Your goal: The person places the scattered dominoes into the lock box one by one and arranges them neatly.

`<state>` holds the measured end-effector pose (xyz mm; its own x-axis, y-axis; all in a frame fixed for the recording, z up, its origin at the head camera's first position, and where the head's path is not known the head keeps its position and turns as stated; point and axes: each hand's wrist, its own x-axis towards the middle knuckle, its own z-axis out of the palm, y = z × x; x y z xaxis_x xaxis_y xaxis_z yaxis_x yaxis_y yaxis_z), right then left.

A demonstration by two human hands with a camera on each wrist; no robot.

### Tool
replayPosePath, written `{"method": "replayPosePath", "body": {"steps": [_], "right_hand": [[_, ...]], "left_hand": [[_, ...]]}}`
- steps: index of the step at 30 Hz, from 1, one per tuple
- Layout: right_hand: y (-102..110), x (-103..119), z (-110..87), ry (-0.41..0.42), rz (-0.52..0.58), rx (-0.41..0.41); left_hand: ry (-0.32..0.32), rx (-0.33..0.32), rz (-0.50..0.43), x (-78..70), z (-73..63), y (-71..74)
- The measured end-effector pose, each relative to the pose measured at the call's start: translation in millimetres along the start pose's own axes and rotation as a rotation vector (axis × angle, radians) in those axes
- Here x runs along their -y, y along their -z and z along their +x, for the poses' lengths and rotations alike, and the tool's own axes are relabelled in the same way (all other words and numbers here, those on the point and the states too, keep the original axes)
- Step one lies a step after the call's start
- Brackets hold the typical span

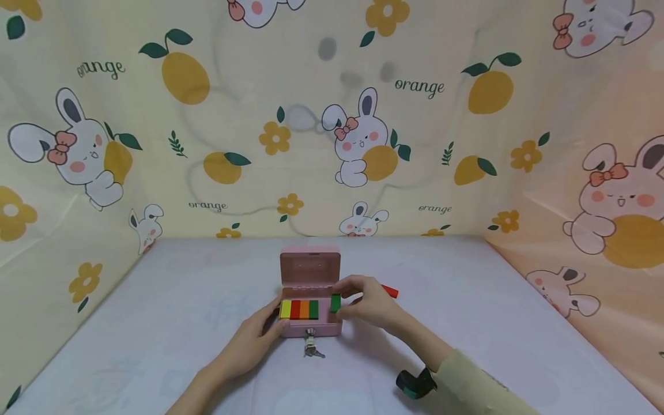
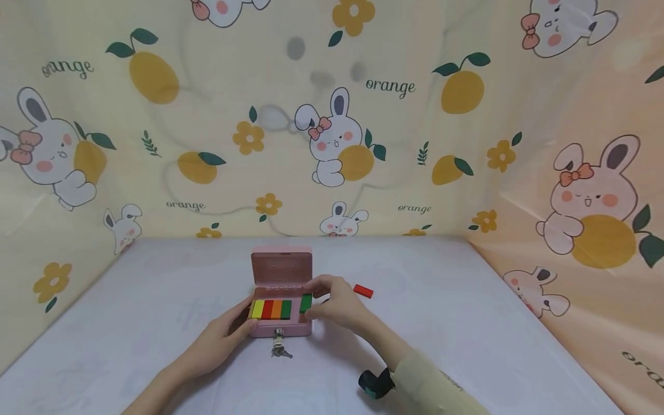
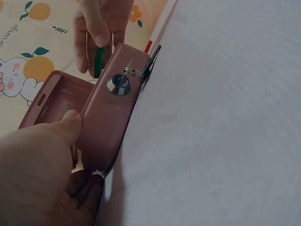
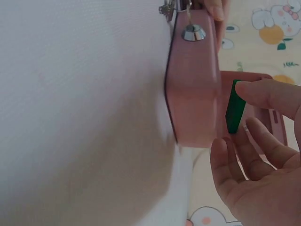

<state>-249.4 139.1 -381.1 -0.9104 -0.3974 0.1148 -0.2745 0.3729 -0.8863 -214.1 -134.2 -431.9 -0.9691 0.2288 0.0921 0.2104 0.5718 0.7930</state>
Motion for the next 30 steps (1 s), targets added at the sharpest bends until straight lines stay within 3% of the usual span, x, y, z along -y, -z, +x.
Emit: {"method": "replayPosePath", "body": {"steps": [17, 30], "right_hand": [[-10, -8, 10.8, -0.067, -0.056, -0.023], [-15, -8, 19.8, -0.025, -0.176, 0.008]], "left_hand": [[-0.015, -0.002, 0.001, 2.3, -1.3, -0.1], [-0.041, -0.014, 0.017, 3.5, -2.3, 0.6]]}}
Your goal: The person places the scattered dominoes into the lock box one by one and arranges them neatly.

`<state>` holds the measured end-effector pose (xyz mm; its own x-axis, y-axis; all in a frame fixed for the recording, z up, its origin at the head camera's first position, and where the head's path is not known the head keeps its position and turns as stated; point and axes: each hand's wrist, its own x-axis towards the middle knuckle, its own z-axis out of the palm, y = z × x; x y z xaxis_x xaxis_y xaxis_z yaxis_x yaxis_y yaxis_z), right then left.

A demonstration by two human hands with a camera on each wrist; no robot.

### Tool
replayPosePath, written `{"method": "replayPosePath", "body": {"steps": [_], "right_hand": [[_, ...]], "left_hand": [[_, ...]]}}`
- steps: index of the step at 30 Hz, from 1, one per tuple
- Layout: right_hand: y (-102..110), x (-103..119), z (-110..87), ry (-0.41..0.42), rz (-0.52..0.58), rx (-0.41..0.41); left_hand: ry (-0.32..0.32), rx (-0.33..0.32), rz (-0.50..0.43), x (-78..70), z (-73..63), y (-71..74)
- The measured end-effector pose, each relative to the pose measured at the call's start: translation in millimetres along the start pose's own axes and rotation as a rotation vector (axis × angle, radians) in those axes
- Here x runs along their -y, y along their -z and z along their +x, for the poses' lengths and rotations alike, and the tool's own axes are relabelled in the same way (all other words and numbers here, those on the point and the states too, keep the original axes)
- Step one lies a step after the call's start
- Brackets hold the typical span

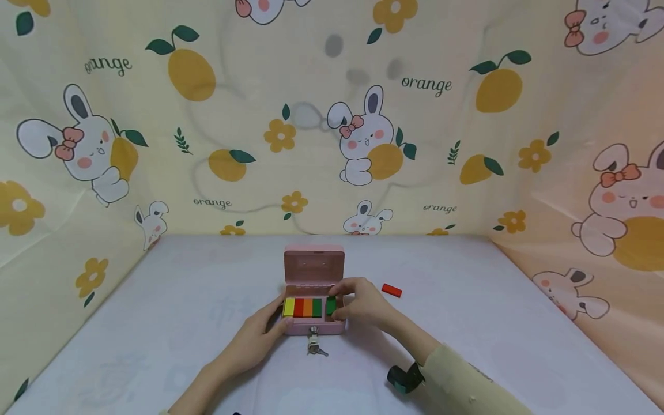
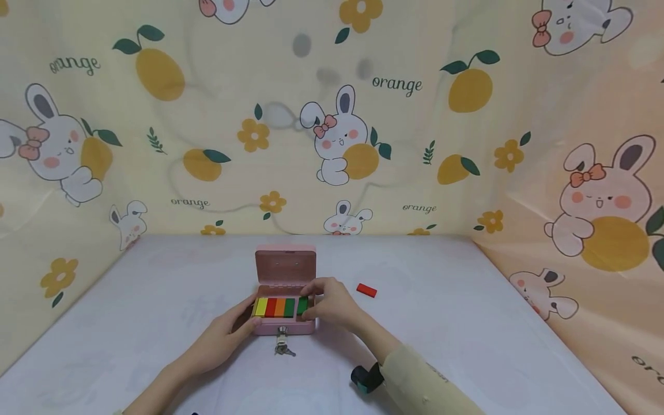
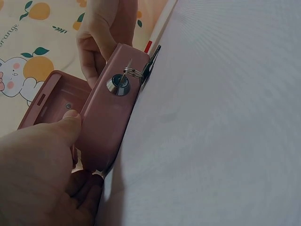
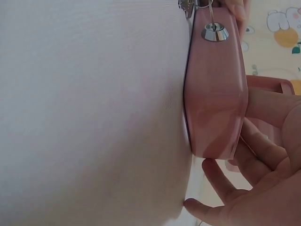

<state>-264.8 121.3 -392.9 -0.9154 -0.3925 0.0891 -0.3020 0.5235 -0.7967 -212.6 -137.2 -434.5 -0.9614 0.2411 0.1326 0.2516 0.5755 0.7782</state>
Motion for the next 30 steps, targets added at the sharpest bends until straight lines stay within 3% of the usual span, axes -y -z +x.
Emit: {"method": "replayPosePath", "body": {"steps": [9, 30], "right_hand": [[-3, -4, 7.9, 0.000, -0.076, 0.016], [-11, 3, 12.0, 0.036, -0.119, 0.011]], "left_hand": [[-0.004, 0.005, -0.002, -0.4, 0.9, -0.1], [0.035, 0.011, -0.005, 0.0, 2.0, -0.4]]}}
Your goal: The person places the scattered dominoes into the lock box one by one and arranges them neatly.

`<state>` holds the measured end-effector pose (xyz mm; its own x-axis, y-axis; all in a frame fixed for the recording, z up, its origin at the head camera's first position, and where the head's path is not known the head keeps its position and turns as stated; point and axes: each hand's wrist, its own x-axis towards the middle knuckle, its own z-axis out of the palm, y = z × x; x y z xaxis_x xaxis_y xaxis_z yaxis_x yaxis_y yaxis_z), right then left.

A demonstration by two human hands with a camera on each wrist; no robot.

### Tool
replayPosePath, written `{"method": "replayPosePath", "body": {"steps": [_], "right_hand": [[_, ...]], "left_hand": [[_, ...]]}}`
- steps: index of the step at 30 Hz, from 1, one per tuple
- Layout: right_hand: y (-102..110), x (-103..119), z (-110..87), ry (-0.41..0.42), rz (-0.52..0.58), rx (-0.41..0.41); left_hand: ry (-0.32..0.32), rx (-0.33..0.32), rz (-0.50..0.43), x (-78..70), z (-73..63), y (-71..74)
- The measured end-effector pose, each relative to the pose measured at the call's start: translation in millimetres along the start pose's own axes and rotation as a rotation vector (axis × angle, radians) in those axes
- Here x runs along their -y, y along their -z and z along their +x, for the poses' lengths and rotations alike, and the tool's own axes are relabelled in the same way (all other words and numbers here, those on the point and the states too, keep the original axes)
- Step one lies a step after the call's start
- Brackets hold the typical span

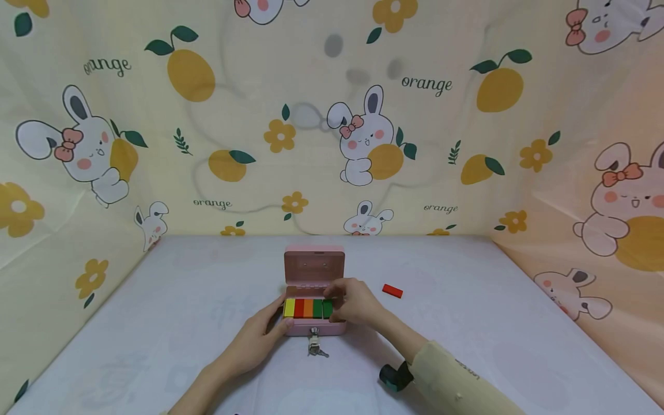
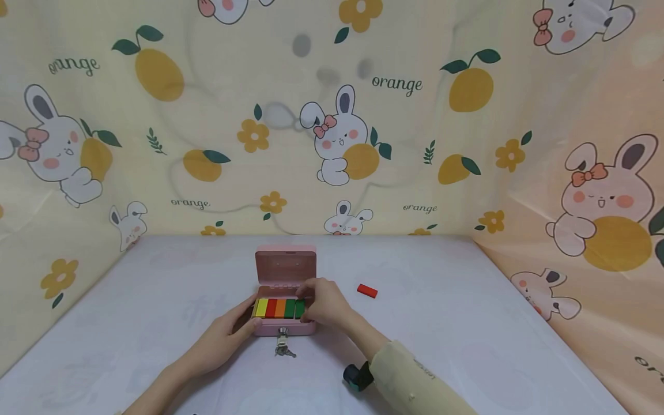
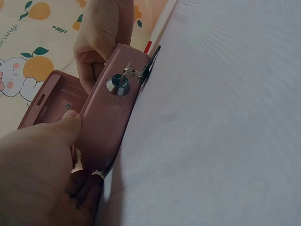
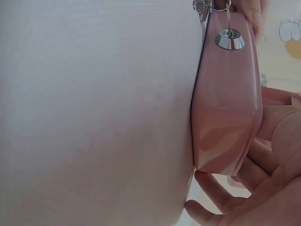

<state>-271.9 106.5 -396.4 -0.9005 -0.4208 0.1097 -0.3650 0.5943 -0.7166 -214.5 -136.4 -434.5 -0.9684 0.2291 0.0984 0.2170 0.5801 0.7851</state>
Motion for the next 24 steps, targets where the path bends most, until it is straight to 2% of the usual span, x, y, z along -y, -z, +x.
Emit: {"method": "replayPosePath", "body": {"steps": [24], "right_hand": [[-4.1, 1.0, 0.3, 0.005, 0.002, -0.005]], "left_hand": [[0.031, 0.007, 0.010, -2.2, 0.9, -0.7]]}}
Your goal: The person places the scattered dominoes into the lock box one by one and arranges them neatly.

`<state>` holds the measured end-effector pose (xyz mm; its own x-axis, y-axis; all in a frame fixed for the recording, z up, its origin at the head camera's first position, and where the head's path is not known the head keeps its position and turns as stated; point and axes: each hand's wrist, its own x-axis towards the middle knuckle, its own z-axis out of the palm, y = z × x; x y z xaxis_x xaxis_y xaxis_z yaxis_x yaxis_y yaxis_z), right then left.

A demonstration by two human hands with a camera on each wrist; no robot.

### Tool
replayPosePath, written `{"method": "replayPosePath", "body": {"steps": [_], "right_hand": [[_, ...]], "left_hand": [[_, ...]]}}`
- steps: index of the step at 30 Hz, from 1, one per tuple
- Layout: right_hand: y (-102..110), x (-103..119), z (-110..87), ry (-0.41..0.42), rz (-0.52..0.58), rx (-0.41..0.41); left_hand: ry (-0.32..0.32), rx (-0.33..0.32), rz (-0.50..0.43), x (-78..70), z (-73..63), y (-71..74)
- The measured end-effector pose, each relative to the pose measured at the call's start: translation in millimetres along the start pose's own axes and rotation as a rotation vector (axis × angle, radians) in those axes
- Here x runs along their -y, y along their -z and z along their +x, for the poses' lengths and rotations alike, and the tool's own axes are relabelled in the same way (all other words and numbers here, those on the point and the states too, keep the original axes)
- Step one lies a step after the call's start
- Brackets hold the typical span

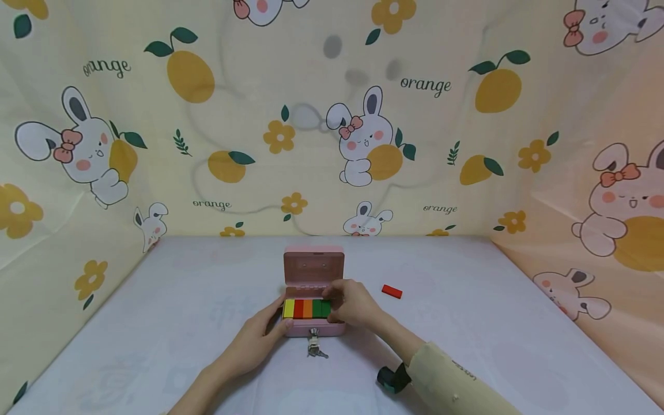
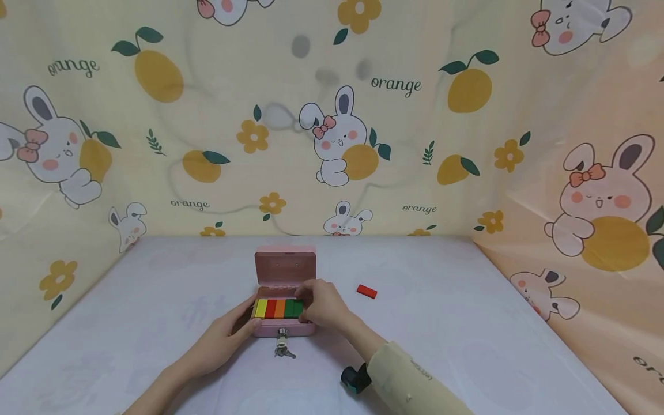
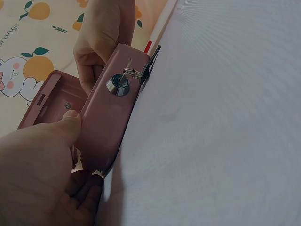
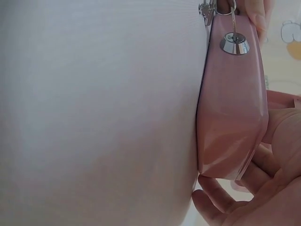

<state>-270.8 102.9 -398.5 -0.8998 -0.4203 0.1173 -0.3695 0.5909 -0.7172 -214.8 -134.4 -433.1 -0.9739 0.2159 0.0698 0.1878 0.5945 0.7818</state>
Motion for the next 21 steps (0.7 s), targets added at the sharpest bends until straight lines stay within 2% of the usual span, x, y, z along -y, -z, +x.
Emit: {"method": "replayPosePath", "body": {"steps": [21], "right_hand": [[-0.8, 1.6, -1.9, -0.027, 0.000, 0.008]], "left_hand": [[-0.010, 0.007, -0.013, 0.0, -0.4, 0.2]]}}
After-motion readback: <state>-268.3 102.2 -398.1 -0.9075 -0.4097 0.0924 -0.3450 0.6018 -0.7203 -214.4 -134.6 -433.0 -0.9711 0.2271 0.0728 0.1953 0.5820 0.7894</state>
